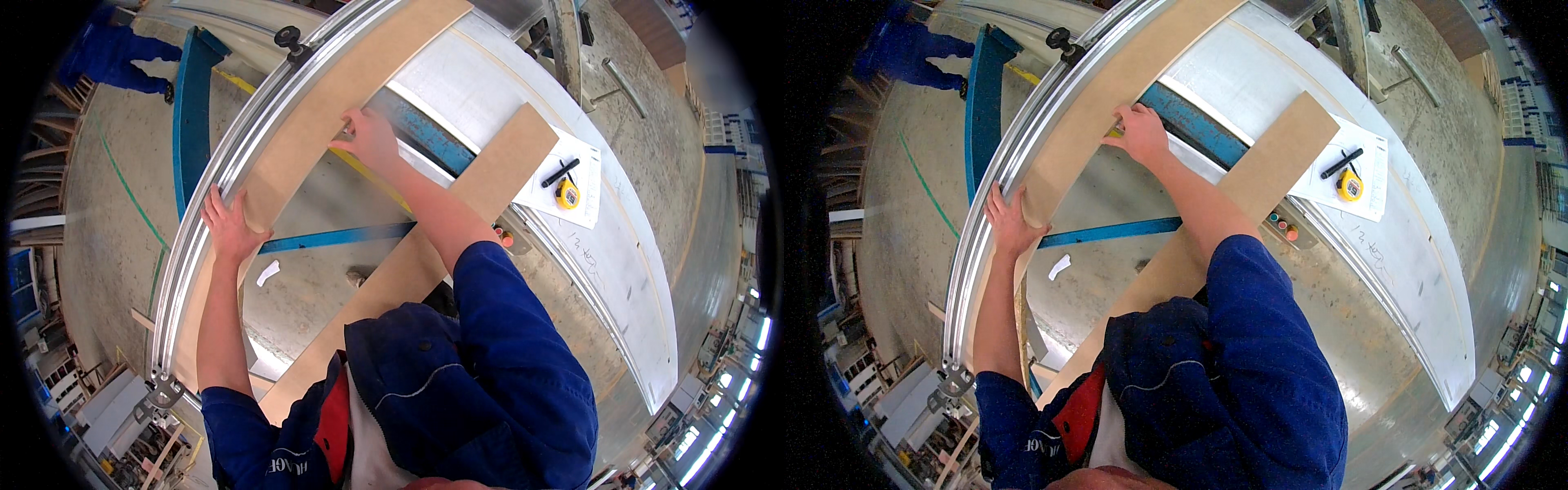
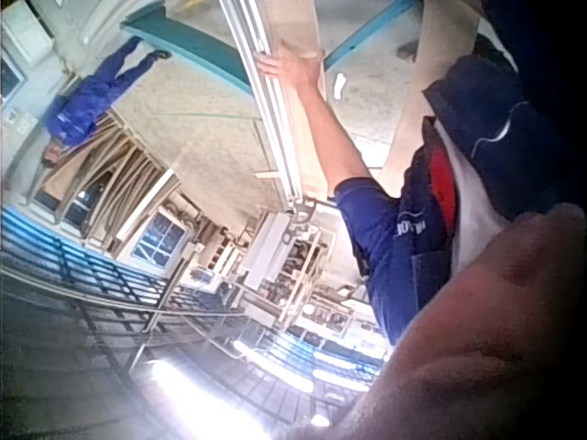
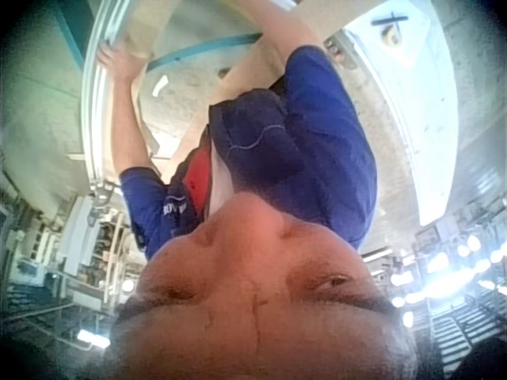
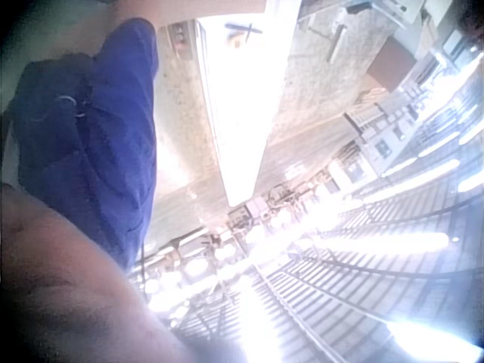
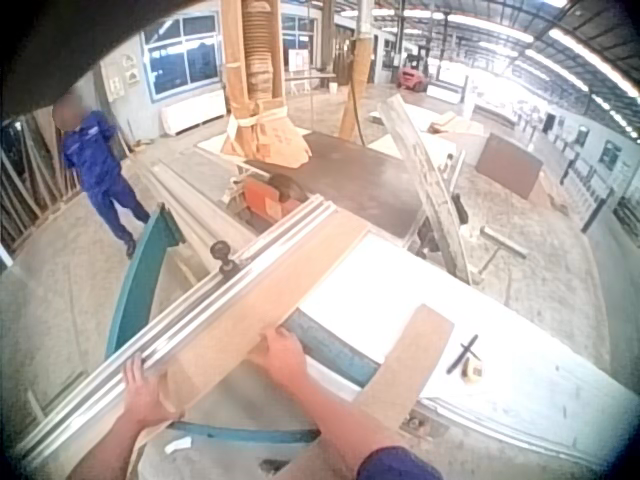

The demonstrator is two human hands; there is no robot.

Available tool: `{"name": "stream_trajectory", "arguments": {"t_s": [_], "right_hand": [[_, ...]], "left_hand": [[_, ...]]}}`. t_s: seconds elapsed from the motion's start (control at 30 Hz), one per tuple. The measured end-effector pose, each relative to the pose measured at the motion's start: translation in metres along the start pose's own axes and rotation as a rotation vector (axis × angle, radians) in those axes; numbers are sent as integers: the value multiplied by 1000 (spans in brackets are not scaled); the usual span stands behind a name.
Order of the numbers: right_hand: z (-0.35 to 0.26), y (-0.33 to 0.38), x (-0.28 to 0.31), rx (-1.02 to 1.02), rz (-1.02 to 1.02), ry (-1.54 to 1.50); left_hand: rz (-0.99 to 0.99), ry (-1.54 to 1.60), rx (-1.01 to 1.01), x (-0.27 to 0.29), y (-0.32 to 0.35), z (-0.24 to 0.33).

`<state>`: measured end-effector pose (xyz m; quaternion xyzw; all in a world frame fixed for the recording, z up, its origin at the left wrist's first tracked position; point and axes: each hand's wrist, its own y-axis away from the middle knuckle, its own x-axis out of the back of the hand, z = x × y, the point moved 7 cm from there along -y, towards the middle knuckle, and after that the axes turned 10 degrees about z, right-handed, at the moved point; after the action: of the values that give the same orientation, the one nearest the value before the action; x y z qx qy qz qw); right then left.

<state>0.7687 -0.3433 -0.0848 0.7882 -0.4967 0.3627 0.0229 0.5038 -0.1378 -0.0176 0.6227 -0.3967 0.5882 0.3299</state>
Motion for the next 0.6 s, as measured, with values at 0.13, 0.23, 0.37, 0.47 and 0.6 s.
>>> {"name": "stream_trajectory", "arguments": {"t_s": [0.13,0.23,0.37,0.47,0.6], "right_hand": [[1,-1,-2,-22,-10,13],[3,0,-5,-36,-2,29],[-2,0,-6,62,59,45],[-2,0,-7,69,38,82],[-13,5,-6,171,102,55]], "left_hand": [[3,-3,1,0,1,-1],[14,-3,-9,-1,1,-2],[19,77,5,-7,3,-8],[65,103,55,-15,21,-10],[171,257,150,-27,74,-7]]}}
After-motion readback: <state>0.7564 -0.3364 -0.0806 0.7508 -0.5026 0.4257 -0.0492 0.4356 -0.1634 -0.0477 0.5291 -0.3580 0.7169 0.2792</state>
